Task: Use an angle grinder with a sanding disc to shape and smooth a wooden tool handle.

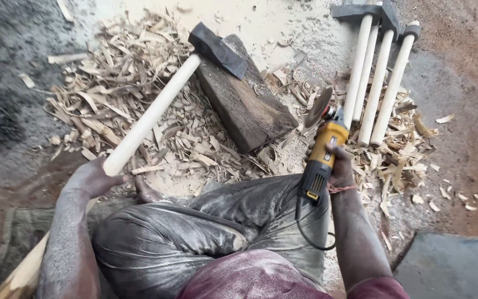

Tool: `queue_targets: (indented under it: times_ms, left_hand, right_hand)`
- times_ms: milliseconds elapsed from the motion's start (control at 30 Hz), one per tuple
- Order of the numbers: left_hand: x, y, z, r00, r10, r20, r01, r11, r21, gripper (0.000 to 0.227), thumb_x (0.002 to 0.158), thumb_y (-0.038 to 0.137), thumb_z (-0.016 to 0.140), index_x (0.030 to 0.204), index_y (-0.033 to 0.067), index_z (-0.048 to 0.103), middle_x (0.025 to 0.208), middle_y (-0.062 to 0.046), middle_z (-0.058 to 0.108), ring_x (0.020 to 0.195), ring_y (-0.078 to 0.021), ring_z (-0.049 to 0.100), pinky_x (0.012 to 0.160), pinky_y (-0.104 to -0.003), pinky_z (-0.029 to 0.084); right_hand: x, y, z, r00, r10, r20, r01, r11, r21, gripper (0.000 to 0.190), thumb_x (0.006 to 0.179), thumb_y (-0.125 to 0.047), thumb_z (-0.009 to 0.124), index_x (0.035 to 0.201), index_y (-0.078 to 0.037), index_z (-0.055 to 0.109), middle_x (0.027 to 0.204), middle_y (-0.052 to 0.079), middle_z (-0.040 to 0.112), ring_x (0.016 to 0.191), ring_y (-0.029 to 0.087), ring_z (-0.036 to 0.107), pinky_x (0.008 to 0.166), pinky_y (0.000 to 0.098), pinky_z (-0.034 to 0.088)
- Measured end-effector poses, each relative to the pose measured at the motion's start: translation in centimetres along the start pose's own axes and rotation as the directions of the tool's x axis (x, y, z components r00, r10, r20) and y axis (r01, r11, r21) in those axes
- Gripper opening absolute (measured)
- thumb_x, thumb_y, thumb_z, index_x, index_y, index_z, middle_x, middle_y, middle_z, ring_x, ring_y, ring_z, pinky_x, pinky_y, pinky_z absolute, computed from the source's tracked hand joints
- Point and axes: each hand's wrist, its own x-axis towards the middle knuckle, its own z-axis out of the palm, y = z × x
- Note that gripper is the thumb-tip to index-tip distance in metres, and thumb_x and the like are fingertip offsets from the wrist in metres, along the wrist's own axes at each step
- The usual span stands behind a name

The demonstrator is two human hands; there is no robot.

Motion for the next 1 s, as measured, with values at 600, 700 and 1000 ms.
queue_targets:
  times_ms: [600,700,1000]
  left_hand:
    - [4.4,0.8,2.6,0.998,0.01,0.056,-0.008,1.0,-0.029,0.089,0.076,0.049,0.088,0.149,0.0111,0.052,0.117,-0.017,0.077,0.107,-0.0285,0.076,0.099,-0.043,0.06]
    - [5.2,0.0,3.0,0.998,0.025,0.064,-0.02,0.996,-0.086,0.089,0.074,0.047,0.089,0.149,0.0128,0.054,0.118,-0.015,0.077,0.107,-0.0279,0.075,0.1,-0.044,0.059]
    - [5.6,-1.4,1.1,0.986,0.009,0.165,0.051,0.932,-0.359,0.092,0.067,0.037,0.09,0.15,0.0178,0.054,0.115,-0.016,0.079,0.092,-0.0286,0.075,0.091,-0.05,0.065]
  right_hand:
    - [-0.9,3.7,-0.9,0.999,-0.037,0.02,0.032,0.979,0.201,0.06,0.083,-0.016,0.074,0.133,0.008,0.048,0.106,0.021,0.067,0.099,0.033,0.07,0.091,0.0462,0.061]
    - [-1.0,3.9,-1.0,1.0,-0.02,0.021,0.015,0.978,0.206,0.06,0.085,-0.015,0.074,0.132,0.009,0.047,0.106,0.021,0.066,0.101,0.033,0.07,0.094,0.0459,0.062]
    - [-0.7,3.9,-1.7,0.999,0.022,0.05,-0.032,0.977,0.211,0.063,0.086,-0.016,0.075,0.134,0.012,0.045,0.109,0.023,0.066,0.1,0.034,0.07,0.093,0.0455,0.062]
